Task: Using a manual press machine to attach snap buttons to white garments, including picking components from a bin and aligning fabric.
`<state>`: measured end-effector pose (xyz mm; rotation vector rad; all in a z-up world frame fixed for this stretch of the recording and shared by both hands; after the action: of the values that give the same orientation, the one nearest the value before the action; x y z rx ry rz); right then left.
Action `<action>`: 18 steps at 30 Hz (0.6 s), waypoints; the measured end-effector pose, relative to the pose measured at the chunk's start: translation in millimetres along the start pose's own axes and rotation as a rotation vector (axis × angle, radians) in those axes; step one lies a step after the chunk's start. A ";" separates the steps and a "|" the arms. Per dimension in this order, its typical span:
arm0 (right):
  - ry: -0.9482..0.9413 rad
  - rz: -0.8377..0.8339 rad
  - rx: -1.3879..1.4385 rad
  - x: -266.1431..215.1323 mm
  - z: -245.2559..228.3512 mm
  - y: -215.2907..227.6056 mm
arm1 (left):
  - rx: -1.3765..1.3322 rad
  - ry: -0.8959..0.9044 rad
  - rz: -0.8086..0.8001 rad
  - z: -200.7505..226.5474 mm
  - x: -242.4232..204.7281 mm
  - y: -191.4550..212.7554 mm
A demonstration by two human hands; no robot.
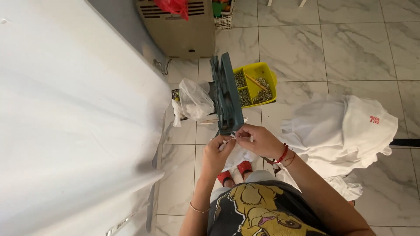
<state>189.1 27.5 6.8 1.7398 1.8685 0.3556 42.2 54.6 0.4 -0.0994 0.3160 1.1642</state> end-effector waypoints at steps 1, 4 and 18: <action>-0.004 -0.007 0.005 2.0 2.4 4.7 | 0.002 0.009 0.002 2.6 2.0 -4.9; 0.045 -0.055 -0.055 0.0 8.0 16.3 | 0.040 -0.049 0.071 1.3 -3.7 -19.4; 0.135 0.363 -1.179 201.6 136.1 38.1 | -0.124 0.052 0.159 11.3 -31.6 -29.6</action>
<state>295.8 205.1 -126.1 1.1612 0.9618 1.3938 60.2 17.6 17.9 -0.2164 0.3017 1.3407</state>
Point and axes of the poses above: each hand's wrist, its own x-axis towards the middle knuckle, its own y-axis out of the back of the hand, z = x × y, the point moved 4 cm from there along x, towards the middle knuckle, and after that the axes turned 14 degrees about -x, right-handed, at the moved point
